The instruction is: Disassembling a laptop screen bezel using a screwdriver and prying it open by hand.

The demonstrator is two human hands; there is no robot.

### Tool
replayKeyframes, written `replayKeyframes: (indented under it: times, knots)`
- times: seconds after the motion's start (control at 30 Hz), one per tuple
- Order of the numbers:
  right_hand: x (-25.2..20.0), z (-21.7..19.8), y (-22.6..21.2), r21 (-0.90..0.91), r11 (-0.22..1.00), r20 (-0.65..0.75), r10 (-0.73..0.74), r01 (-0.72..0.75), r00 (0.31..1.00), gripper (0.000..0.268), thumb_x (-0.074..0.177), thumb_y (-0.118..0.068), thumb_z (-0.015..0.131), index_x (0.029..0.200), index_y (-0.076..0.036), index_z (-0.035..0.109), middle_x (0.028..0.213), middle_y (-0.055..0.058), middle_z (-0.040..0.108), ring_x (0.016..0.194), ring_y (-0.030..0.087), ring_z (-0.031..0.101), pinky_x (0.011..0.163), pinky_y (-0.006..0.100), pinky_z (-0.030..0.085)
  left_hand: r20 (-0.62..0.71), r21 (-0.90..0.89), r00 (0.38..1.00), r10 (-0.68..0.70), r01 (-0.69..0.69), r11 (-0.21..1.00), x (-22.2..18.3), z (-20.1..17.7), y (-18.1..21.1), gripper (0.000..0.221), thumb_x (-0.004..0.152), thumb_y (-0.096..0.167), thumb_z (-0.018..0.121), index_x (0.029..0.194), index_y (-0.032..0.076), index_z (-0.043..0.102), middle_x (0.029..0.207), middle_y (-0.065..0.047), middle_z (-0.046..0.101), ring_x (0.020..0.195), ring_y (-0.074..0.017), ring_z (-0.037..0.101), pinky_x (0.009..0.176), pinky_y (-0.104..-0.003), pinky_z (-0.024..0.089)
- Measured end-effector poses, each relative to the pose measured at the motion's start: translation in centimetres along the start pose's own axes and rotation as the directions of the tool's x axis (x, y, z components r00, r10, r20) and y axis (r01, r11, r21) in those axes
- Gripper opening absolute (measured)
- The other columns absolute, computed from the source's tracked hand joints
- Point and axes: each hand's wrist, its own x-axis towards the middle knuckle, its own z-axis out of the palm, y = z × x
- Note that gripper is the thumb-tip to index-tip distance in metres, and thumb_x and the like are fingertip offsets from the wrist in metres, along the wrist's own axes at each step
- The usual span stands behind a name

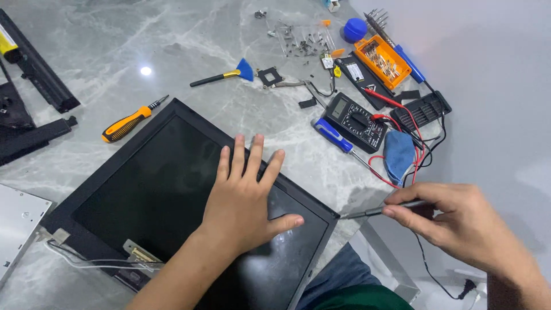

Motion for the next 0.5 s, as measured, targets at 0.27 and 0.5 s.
replayKeyframes:
  times: [0.27,0.5]
  knots:
    - [0.29,0.22,-0.14,-0.072,0.994,-0.061,-0.082,0.078,0.995,0.015,0.073,-0.029,0.072,0.081,-0.017,0.075,0.067,-0.01,0.076,0.046,0.006,0.058,0.038,0.021,0.05,0.011,0.011,1.0,-0.004,0.004,1.0,-0.12,0.3,-0.21,0.113,0.064,0.094,0.051,0.144,0.016,0.036,0.148,-0.022,0.031,0.138,-0.0459,0.023,0.11,-0.057,0.02]
    - [0.54,0.63,-0.47,-0.087,0.986,-0.061,-0.144,0.139,0.988,0.018,0.071,-0.028,0.074,0.084,-0.016,0.076,0.073,-0.007,0.077,0.047,0.006,0.064,0.041,0.021,0.053,0.022,0.052,1.0,-0.012,0.011,0.999,-0.12,0.33,-0.15,0.115,0.063,0.096,0.048,0.145,0.017,0.034,0.149,-0.021,0.031,0.138,-0.0448,0.024,0.11,-0.056,0.02]
